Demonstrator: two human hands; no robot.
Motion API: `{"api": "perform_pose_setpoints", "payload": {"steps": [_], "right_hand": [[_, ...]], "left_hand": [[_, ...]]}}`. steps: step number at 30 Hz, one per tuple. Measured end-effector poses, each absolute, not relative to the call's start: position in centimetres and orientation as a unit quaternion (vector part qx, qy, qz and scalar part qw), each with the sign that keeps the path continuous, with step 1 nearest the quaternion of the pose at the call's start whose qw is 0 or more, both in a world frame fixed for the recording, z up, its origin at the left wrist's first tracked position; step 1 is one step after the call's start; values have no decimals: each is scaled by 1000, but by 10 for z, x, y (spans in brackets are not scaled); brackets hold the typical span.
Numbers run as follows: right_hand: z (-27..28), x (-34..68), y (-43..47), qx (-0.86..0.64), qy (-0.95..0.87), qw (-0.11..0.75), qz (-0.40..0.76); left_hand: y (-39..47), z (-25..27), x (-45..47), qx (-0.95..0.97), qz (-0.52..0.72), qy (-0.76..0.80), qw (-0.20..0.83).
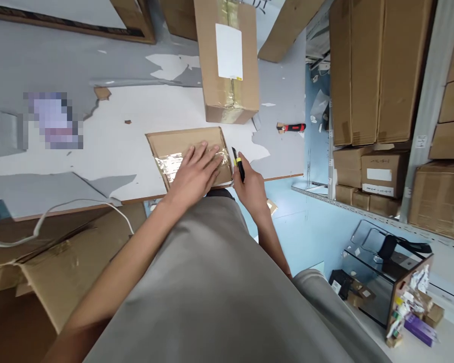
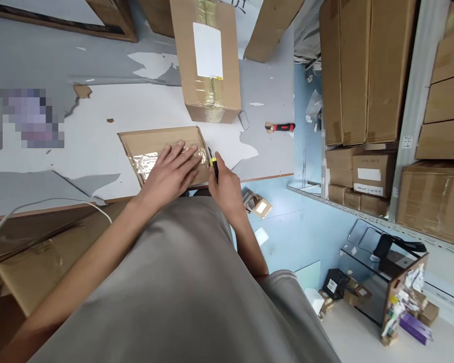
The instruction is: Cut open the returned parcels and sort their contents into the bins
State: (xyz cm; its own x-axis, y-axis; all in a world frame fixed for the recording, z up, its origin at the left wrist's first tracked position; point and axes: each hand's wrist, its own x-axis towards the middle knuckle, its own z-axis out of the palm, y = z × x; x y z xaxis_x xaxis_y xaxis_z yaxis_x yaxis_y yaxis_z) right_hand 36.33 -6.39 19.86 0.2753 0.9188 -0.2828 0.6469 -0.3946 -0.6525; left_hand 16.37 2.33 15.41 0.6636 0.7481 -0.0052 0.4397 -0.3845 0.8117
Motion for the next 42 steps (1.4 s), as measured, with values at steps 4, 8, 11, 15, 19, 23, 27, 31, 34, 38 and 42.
{"api": "perform_pose_setpoints", "payload": {"steps": [4, 8, 11, 15, 19, 23, 27, 31, 34, 38, 42], "right_hand": [[206, 354, -54, -788, -510, 121, 322], [221, 344, -39, -795, -510, -6, 327], [230, 333, -27, -802, -499, -61, 321], [237, 315, -12, -824, -470, -91, 304], [243, 305, -4, -833, -455, -90, 301], [246, 305, -9, -829, -460, -94, 303], [243, 309, -14, -828, -465, -107, 295], [238, 310, -6, -832, -461, -114, 288], [236, 309, 0, -835, -455, -121, 283], [245, 304, -12, -832, -447, -144, 295], [258, 299, -27, -831, -419, -184, 317]], "left_hand": [[21, 143, 168, 816, 179, 366, 410], [19, 142, 164, 839, 155, 350, 387], [19, 138, 164, 845, 156, 341, 381], [17, 133, 167, 840, 169, 358, 372], [16, 130, 166, 836, 185, 367, 363], [15, 127, 165, 837, 195, 361, 362], [13, 126, 163, 837, 196, 354, 367], [10, 126, 163, 838, 195, 344, 377], [8, 125, 163, 840, 192, 339, 378], [6, 121, 164, 837, 193, 353, 370], [4, 118, 165, 844, 182, 345, 368]]}}
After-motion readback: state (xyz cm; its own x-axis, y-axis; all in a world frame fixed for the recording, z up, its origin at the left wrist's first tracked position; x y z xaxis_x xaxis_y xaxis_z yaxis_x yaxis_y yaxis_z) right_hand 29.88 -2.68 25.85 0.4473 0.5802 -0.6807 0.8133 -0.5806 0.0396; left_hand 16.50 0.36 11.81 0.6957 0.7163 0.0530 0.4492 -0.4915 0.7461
